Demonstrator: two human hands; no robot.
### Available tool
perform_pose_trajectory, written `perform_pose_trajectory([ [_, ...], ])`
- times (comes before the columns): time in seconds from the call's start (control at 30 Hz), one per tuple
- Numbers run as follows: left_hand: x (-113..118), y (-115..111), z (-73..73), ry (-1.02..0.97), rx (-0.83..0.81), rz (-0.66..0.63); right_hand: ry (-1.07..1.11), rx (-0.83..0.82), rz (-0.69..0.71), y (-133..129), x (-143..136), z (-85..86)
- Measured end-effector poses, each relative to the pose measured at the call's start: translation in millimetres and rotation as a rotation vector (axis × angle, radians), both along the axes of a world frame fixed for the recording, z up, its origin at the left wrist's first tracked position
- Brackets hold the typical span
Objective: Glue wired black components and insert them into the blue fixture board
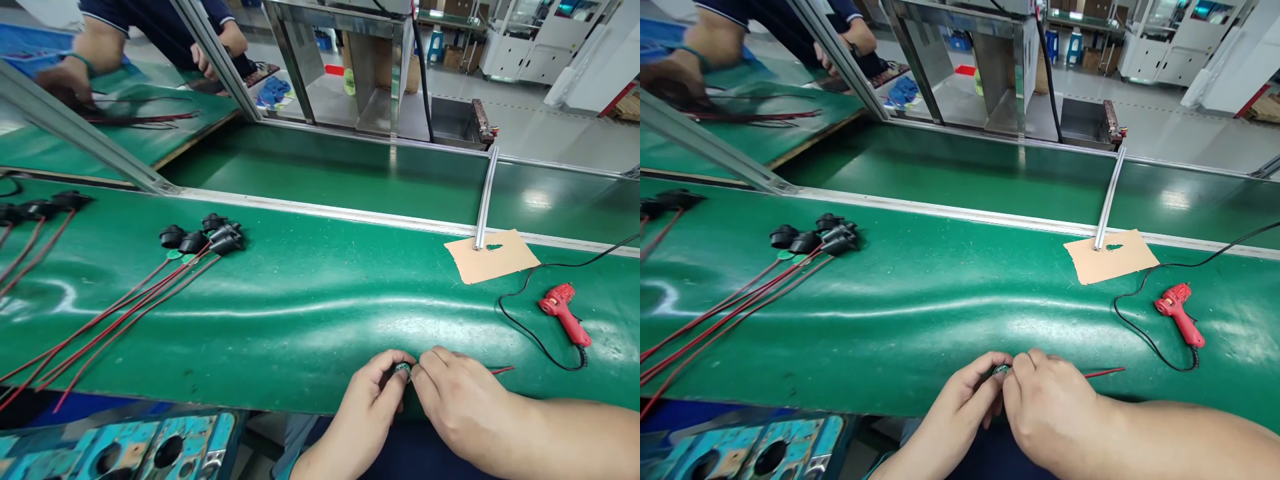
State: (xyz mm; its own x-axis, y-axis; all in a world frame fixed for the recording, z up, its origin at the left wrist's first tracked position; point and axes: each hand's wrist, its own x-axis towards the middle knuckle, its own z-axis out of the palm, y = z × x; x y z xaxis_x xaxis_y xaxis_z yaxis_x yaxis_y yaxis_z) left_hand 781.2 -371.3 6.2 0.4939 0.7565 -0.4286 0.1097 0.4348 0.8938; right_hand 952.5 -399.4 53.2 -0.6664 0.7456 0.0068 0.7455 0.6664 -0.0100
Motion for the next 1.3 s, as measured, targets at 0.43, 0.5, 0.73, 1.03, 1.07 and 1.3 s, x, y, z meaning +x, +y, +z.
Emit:
perform_pose_trajectory([
  [0.43, 2, -2, -10.9, -0.08, -0.042, 0.066, 0.292, 0.033, -0.104, 3, 9, 3.0],
  [0.5, 1, -4, -13.9, -0.067, -0.026, 0.075, 0.34, 0.073, -0.121, 1, 9, 2.1],
  [0.73, 0, -6, -15.2, -0.058, -0.084, 0.04, 0.312, 0.012, -0.104, -4, 11, -1.7],
  [1.03, 0, -2, -9.0, -0.058, -0.066, -0.014, 0.327, -0.016, -0.084, 4, 11, 6.8],
  [1.07, 1, -2, -10.2, -0.056, -0.061, -0.023, 0.33, -0.015, -0.08, 3, 11, 6.6],
  [1.3, 2, -4, -16.8, -0.069, -0.074, -0.004, 0.361, 0.032, -0.088, 4, 11, 0.1],
])
